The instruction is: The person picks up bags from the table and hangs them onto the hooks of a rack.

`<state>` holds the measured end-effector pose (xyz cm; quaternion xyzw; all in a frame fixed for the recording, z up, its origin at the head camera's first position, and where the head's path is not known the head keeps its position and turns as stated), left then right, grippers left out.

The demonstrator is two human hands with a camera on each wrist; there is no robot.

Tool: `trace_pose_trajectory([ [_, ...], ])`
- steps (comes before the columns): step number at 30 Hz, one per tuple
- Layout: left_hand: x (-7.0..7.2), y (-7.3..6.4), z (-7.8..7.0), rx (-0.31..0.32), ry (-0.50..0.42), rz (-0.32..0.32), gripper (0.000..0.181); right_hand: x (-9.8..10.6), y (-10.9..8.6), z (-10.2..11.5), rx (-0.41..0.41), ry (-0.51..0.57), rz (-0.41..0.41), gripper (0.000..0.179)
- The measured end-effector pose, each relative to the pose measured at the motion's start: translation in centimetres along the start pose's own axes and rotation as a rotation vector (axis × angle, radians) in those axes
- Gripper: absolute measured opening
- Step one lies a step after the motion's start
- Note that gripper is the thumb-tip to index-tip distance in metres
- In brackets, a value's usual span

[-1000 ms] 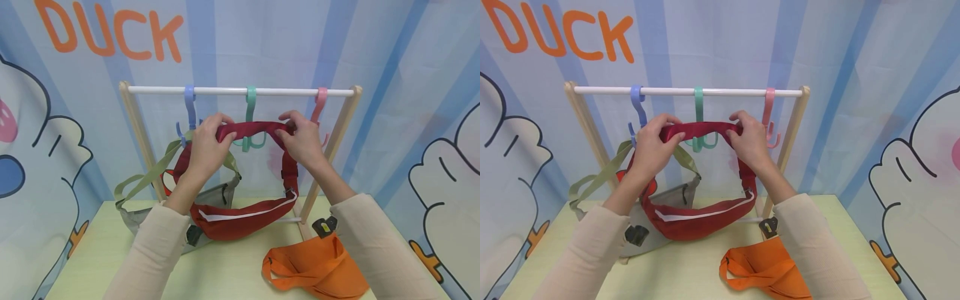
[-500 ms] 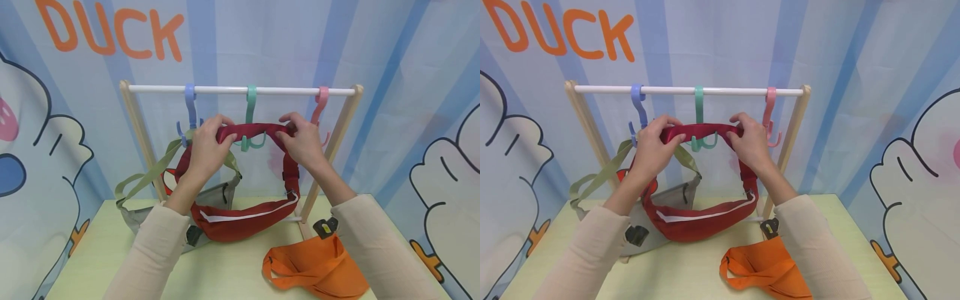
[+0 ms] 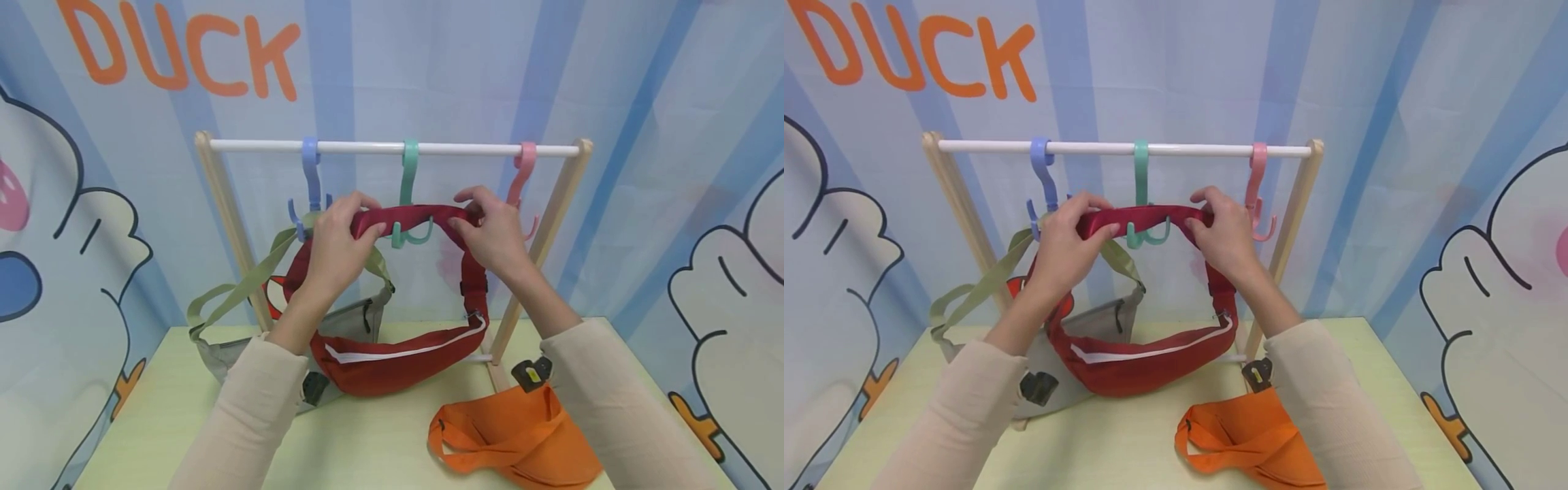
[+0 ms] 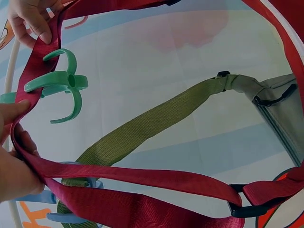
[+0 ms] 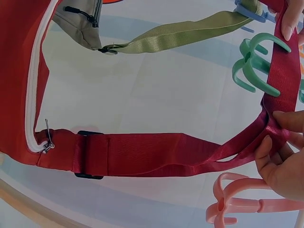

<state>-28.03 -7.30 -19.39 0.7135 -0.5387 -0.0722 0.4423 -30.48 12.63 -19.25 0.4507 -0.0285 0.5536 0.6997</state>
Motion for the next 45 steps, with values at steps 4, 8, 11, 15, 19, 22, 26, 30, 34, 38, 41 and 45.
trace_pose_trajectory([
  [4, 0.0, -0.2, 0.3, 0.021, -0.014, 0.010, 0.021, 0.0, -0.1, -0.1, 0.004, 0.003, 0.012, 0.033],
  [8, -0.1, -0.3, 0.6, 0.040, -0.026, 0.023, 0.023, 0.0, -0.1, -0.3, 0.014, 0.023, 0.039, 0.034],
  [11, -0.1, -0.4, 0.9, 0.039, -0.037, 0.039, 0.025, 0.0, -0.1, -0.3, 0.043, 0.033, 0.061, 0.035],
  [15, -0.1, -0.5, 1.2, 0.026, -0.058, 0.058, 0.027, -0.1, -0.2, -0.4, 0.068, 0.034, 0.099, 0.037],
  [19, -0.1, -0.7, 1.4, 0.011, -0.061, 0.071, 0.029, -0.2, -0.3, -0.4, 0.085, 0.031, 0.132, 0.039],
  [22, -0.1, -0.8, 1.5, 0.005, -0.056, 0.076, 0.030, -0.3, -0.3, -0.4, 0.099, 0.027, 0.140, 0.040],
  [26, 0.0, -0.9, 1.5, 0.004, -0.059, 0.082, 0.031, -0.4, -0.4, -0.4, 0.107, 0.026, 0.143, 0.039],
  [30, -0.1, -0.9, 1.6, 0.006, -0.055, 0.089, 0.031, -0.4, -0.4, -0.4, 0.113, 0.021, 0.147, 0.039],
  [34, -0.1, -1.0, 1.9, 0.011, -0.055, 0.093, 0.032, -0.4, -0.5, -0.4, 0.124, 0.016, 0.146, 0.039],
  [38, -0.2, -1.0, 2.0, 0.019, -0.066, 0.099, 0.033, -0.4, -0.5, -0.5, 0.134, 0.027, 0.141, 0.041],
  [41, -0.2, -1.1, 2.0, 0.021, -0.073, 0.107, 0.035, -0.4, -0.6, -0.5, 0.144, 0.036, 0.137, 0.043],
  [45, -0.2, -1.2, 2.0, 0.024, -0.071, 0.112, 0.035, -0.4, -0.7, -0.6, 0.168, 0.050, 0.132, 0.043],
])
Point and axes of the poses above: each hand's wrist, its own y-axis towards the middle knuckle, its own x-axis out of the back of the hand, z = x × y, the point moved 6 cm from there along y, towards the middle knuckle, and after that the axes turned 7 degrees about -z, right-handed, at the moved point
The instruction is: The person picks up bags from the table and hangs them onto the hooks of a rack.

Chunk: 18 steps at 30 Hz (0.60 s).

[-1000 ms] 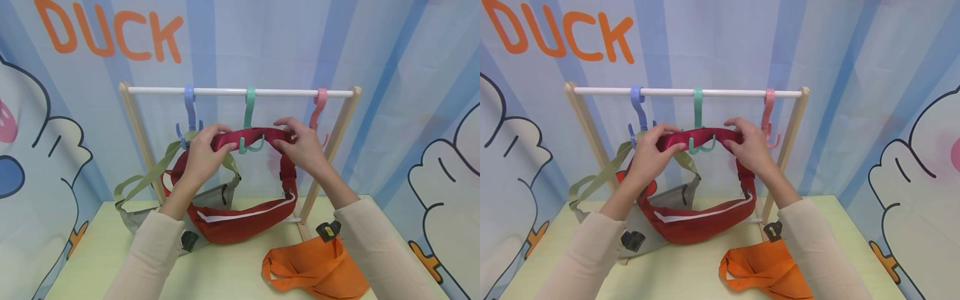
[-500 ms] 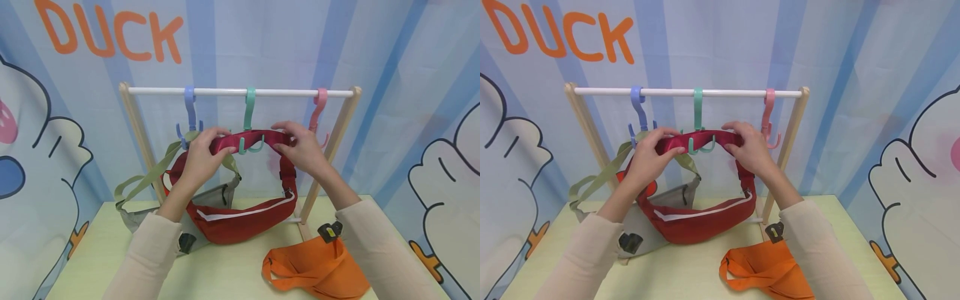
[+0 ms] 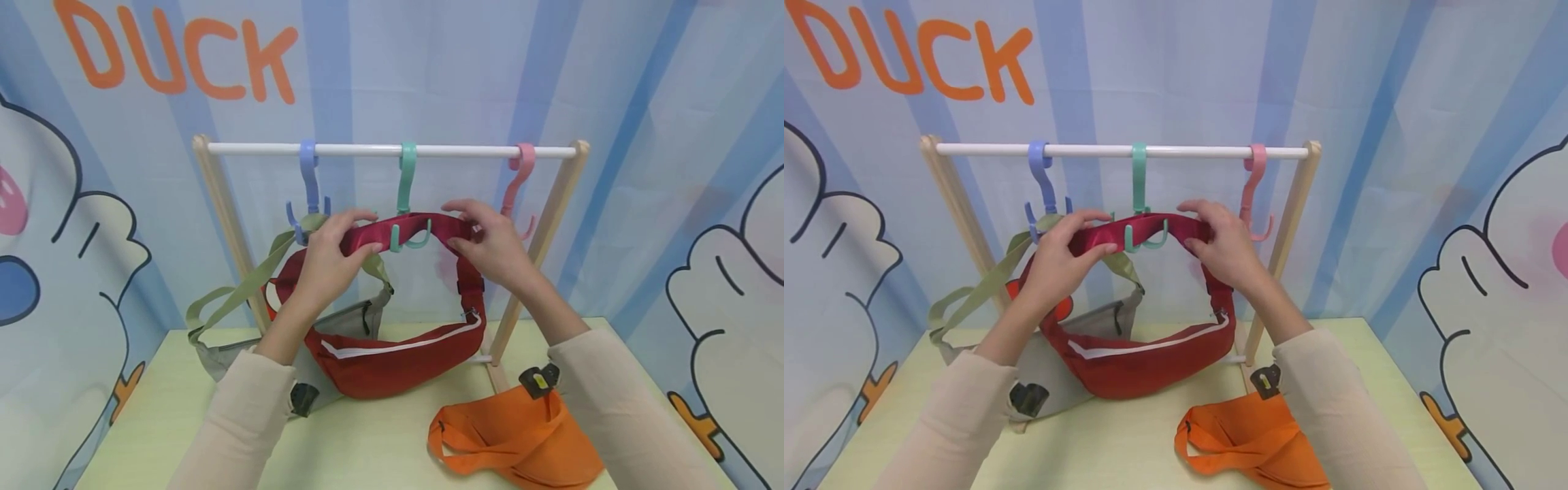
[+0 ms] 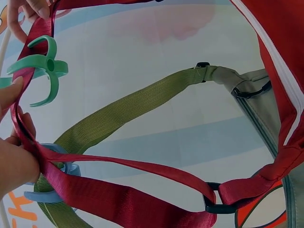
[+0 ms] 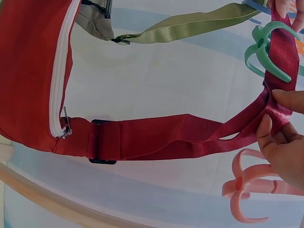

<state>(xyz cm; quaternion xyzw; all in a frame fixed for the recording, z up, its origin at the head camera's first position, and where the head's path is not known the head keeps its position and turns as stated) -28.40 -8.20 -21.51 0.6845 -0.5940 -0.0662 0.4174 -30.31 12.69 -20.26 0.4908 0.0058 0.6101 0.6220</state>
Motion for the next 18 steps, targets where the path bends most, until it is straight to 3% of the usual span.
trace_pose_trajectory([
  [18, -0.12, -0.18, 0.37, -0.015, 0.013, 0.010, 0.036, -0.24, -0.22, -0.38, 0.022, 0.013, 0.007, 0.041],
])
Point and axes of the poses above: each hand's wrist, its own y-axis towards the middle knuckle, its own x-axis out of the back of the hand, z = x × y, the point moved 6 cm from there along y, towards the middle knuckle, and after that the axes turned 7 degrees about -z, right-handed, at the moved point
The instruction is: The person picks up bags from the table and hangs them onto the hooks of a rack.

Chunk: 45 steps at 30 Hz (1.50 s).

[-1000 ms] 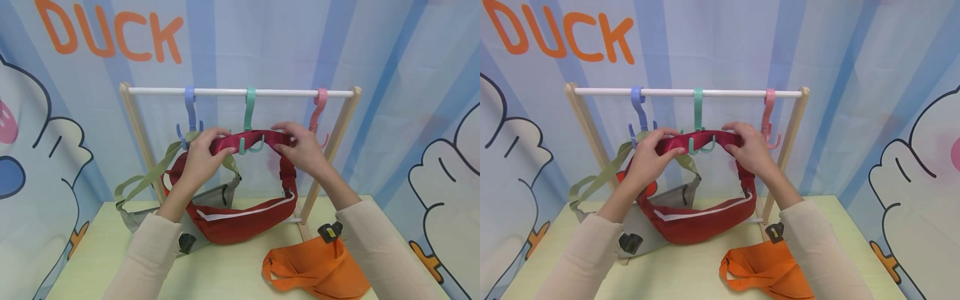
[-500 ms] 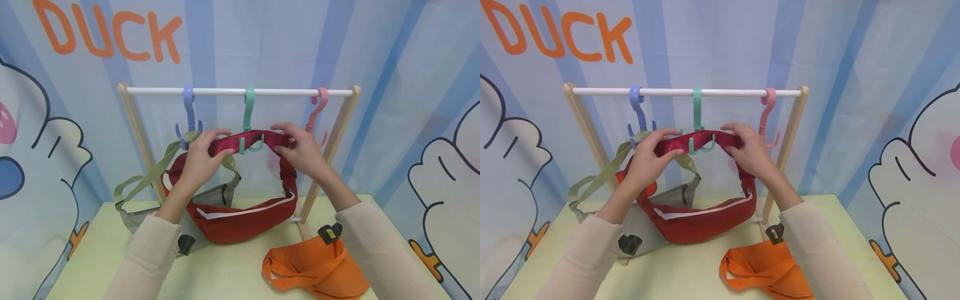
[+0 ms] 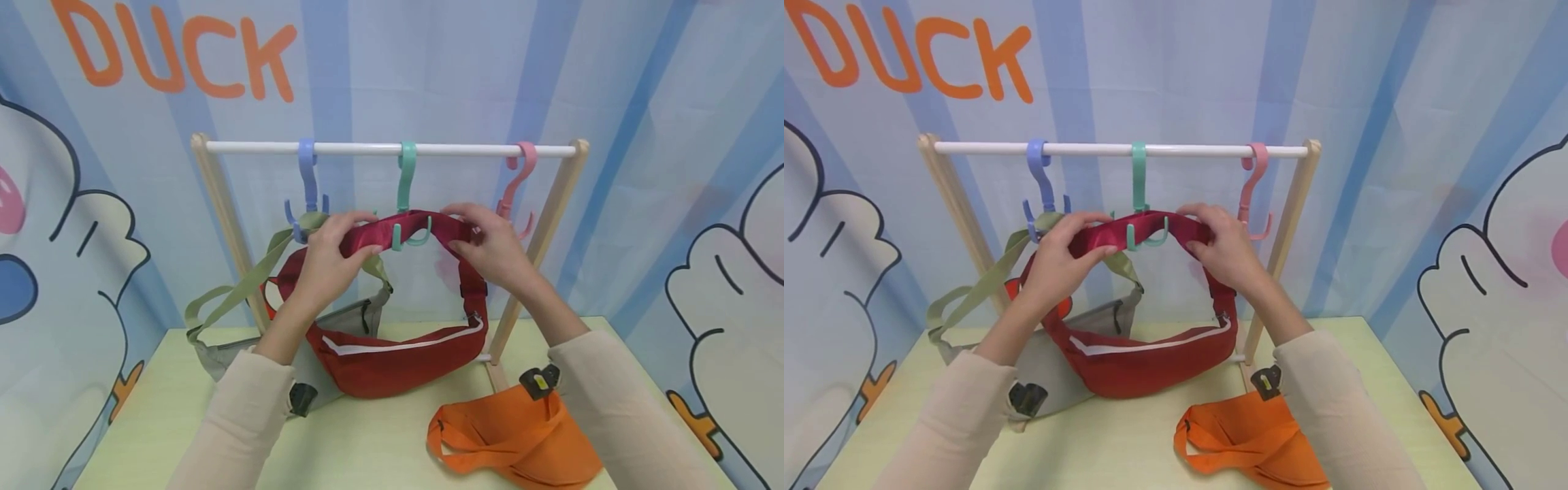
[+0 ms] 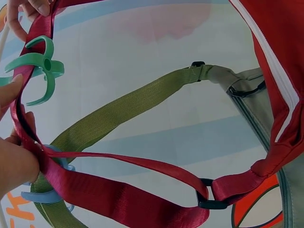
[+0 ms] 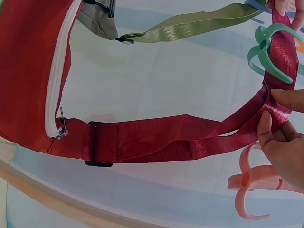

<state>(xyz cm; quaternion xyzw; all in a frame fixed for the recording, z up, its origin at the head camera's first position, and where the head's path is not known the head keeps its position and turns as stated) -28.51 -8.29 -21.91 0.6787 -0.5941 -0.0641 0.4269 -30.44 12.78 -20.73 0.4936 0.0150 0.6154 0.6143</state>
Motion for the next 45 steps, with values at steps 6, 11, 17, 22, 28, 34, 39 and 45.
trace_pose_trajectory([
  [6, 0.0, -0.1, 0.2, 0.004, 0.011, 0.003, 0.037, -0.1, 0.0, 0.0, 0.008, 0.006, 0.006, 0.041],
  [11, -0.1, -0.1, 0.3, -0.012, 0.011, 0.004, 0.038, -0.2, -0.2, -0.1, 0.008, 0.004, 0.019, 0.041],
  [17, -0.2, -0.2, 0.3, -0.030, 0.003, 0.000, 0.039, -0.4, -0.3, -0.4, -0.002, 0.002, 0.021, 0.042],
  [22, -0.3, -0.4, 0.3, -0.038, -0.001, -0.006, 0.041, -0.5, -0.4, -0.5, -0.018, 0.008, 0.031, 0.043],
  [28, -0.2, -0.5, 0.2, -0.049, -0.003, -0.014, 0.040, -0.5, -0.6, -0.4, -0.040, 0.021, 0.057, 0.045],
  [34, -0.2, -0.6, 0.2, -0.041, 0.006, -0.019, 0.040, -0.7, -0.8, -0.7, -0.055, 0.023, 0.072, 0.045],
  [39, -0.3, -0.7, 0.3, -0.043, 0.014, -0.024, 0.041, -0.9, -0.9, -1.0, -0.065, 0.022, 0.085, 0.047],
  [45, -0.3, -0.8, 0.5, -0.044, 0.004, -0.030, 0.042, -1.0, -1.0, -1.1, -0.064, 0.026, 0.106, 0.049],
])
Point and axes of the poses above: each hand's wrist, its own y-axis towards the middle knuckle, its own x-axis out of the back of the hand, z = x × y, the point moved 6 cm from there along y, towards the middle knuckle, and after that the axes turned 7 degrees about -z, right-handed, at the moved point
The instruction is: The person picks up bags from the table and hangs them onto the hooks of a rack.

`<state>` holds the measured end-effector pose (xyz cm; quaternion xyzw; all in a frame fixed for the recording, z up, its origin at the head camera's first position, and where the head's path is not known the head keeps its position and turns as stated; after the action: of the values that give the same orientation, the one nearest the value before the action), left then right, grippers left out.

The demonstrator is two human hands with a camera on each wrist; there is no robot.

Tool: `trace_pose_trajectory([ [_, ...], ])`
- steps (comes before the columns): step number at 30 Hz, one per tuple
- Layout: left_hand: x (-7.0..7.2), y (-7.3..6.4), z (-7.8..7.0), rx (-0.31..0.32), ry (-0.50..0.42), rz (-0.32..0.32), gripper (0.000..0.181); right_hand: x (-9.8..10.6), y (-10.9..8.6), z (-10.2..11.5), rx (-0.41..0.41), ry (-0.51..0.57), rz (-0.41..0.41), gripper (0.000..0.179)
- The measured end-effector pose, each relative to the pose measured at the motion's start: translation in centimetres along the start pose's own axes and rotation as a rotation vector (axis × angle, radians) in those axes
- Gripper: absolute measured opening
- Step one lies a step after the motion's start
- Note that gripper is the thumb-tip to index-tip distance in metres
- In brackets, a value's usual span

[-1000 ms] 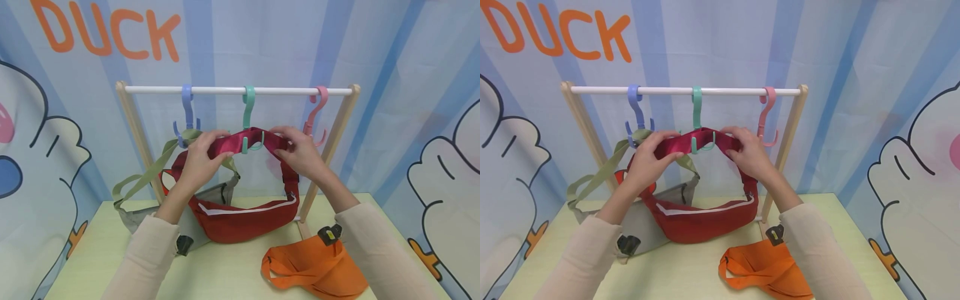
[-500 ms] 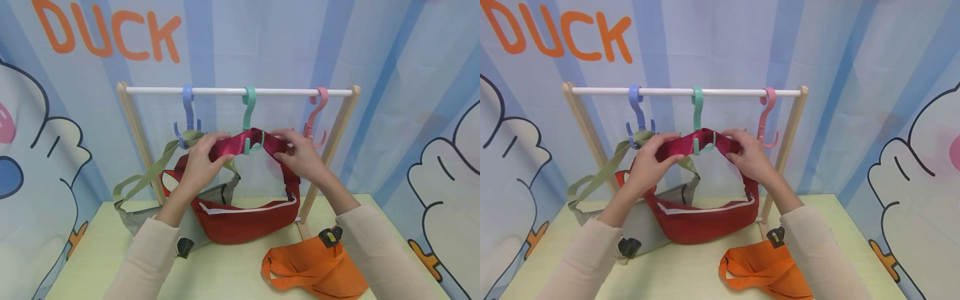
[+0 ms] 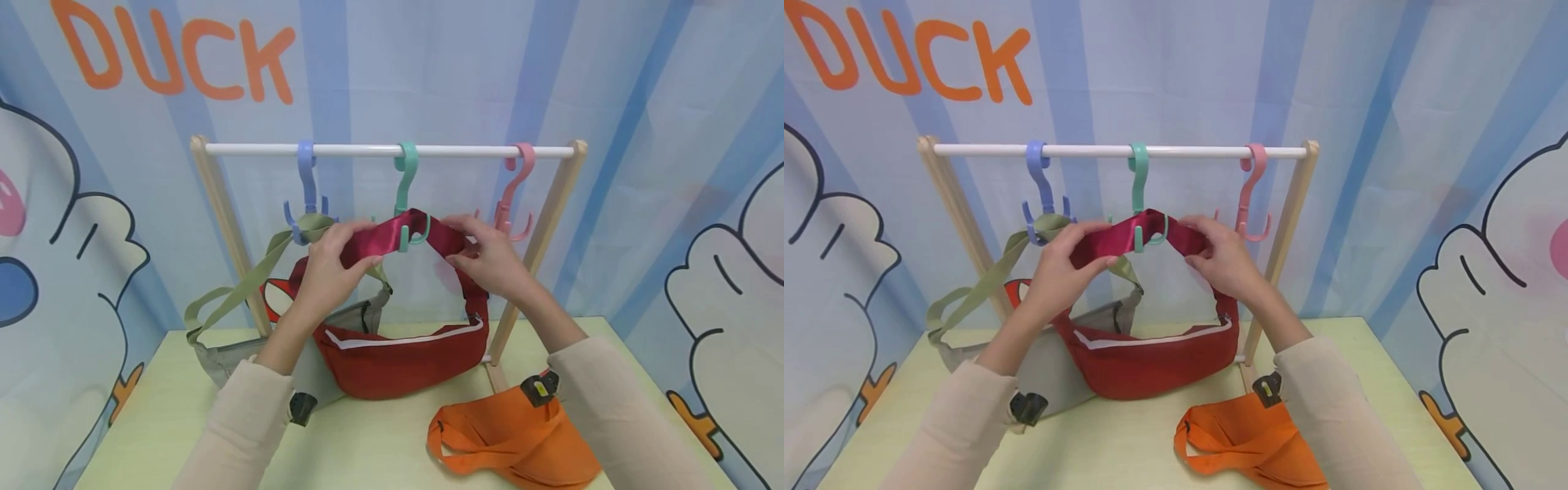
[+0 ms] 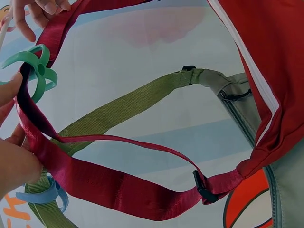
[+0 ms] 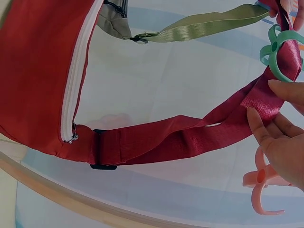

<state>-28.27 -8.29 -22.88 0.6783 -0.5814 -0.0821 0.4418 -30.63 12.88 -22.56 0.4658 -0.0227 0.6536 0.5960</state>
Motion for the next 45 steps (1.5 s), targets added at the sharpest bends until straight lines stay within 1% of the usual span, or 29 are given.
trace_pose_trajectory([
  [11, -0.03, -0.27, 0.32, 0.047, -0.003, 0.018, 0.044, -0.17, -0.16, -0.21, -0.037, 0.029, 0.023, 0.051],
  [21, -0.14, -0.54, 0.60, 0.056, -0.031, 0.041, 0.045, -0.16, -0.32, -0.38, -0.050, 0.079, 0.043, 0.051],
  [30, -0.17, -0.77, 0.76, 0.085, -0.057, 0.062, 0.046, -0.13, -0.30, -0.54, -0.067, 0.067, 0.045, 0.052],
  [33, -0.15, -0.81, 0.75, 0.085, -0.062, 0.063, 0.047, -0.09, -0.32, -0.56, -0.064, 0.063, 0.044, 0.052],
  [40, -0.01, -0.83, 0.64, 0.052, -0.085, 0.056, 0.049, 0.04, -0.28, -0.55, -0.040, 0.063, 0.027, 0.050],
  [45, 0.06, -0.85, 0.60, 0.042, -0.085, 0.063, 0.050, 0.18, -0.26, -0.41, -0.027, 0.051, 0.016, 0.050],
])
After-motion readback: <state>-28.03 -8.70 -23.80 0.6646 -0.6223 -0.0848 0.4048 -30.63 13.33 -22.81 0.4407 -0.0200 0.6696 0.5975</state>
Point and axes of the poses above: each hand's wrist, its own y-axis towards the middle knuckle, its own x-axis out of the back of the hand, z = x × y, the point moved 6 cm from there along y, towards the middle knuckle, and after that the axes turned 7 degrees about -z, right-handed, at the moved point
